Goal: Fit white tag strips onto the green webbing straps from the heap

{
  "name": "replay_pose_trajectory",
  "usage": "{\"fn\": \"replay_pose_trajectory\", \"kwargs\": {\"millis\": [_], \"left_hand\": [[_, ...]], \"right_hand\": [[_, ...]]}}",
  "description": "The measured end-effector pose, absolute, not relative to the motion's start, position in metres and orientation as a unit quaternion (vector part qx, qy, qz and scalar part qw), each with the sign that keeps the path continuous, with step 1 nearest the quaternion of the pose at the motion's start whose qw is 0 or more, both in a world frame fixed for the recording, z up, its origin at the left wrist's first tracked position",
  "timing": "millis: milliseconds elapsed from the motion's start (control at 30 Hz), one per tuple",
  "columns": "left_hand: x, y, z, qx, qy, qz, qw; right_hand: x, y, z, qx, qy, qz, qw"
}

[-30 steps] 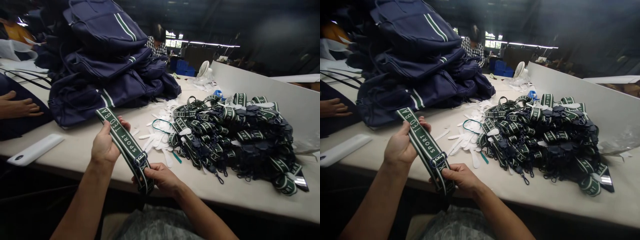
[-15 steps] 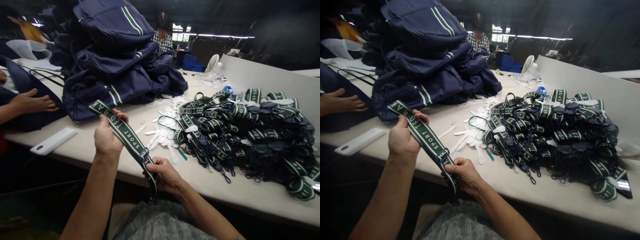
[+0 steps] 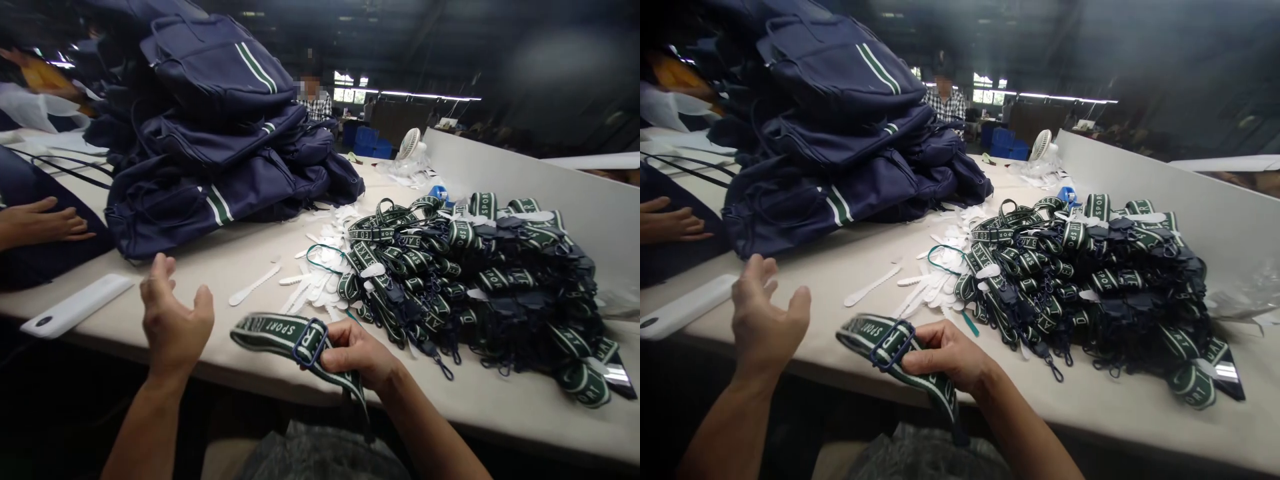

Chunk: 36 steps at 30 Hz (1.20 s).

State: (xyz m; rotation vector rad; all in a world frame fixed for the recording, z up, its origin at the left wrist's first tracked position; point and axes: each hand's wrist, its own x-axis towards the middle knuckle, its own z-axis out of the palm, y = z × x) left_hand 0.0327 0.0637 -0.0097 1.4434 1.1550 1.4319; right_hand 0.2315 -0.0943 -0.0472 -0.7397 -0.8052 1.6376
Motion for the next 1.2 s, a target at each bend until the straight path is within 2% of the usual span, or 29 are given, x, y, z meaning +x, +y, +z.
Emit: {"fn": "replay_pose_trajectory", "kwargs": {"millis": [67,167,267,433,567,667,767,933,1067,1200], "left_hand": [[0.026,0.044,-0.006,0.637,0.368,0.497,0.461],[0.024,0.019,-0.007,0.655,0.246,0.276,0.659],[0.034,0.003,-0.021,0.672,0.214,0.182,0.685],[0.061,-0.008,-0.039,0.647,0.36,0.281,0.611],[0.073,-0.003,-0.041,0.522,0.435,0.398,0.616],[0.079,0.002,-0.046,0.459,0.427,0.442,0.642],[0.081,0.001,-0.055,0.463,0.394,0.431,0.667],[0.078,-0.018,-0.066,0.518,0.383,0.347,0.681],[0.077,-0.028,-0.074,0.591,0.335,0.33,0.655],[0.071,-0.025,-0.086,0.587,0.404,0.329,0.62]], "right_hand": [[0.237,-0.091,-0.037,-0.31,-0.355,0.687,0.554],[0.24,-0.081,-0.026,-0.298,-0.362,0.683,0.56],[0.239,-0.07,-0.02,-0.292,-0.362,0.662,0.588],[0.233,-0.06,-0.022,-0.32,-0.321,0.624,0.636],[0.217,-0.056,-0.036,-0.352,-0.31,0.623,0.626],[0.201,-0.053,-0.049,-0.364,-0.314,0.616,0.624],[0.188,-0.048,-0.059,-0.399,-0.316,0.549,0.663],[0.179,-0.044,-0.065,-0.462,-0.278,0.455,0.709],[0.167,-0.041,-0.07,-0.481,-0.228,0.398,0.747],[0.158,-0.042,-0.075,-0.519,-0.273,0.345,0.733]]}}
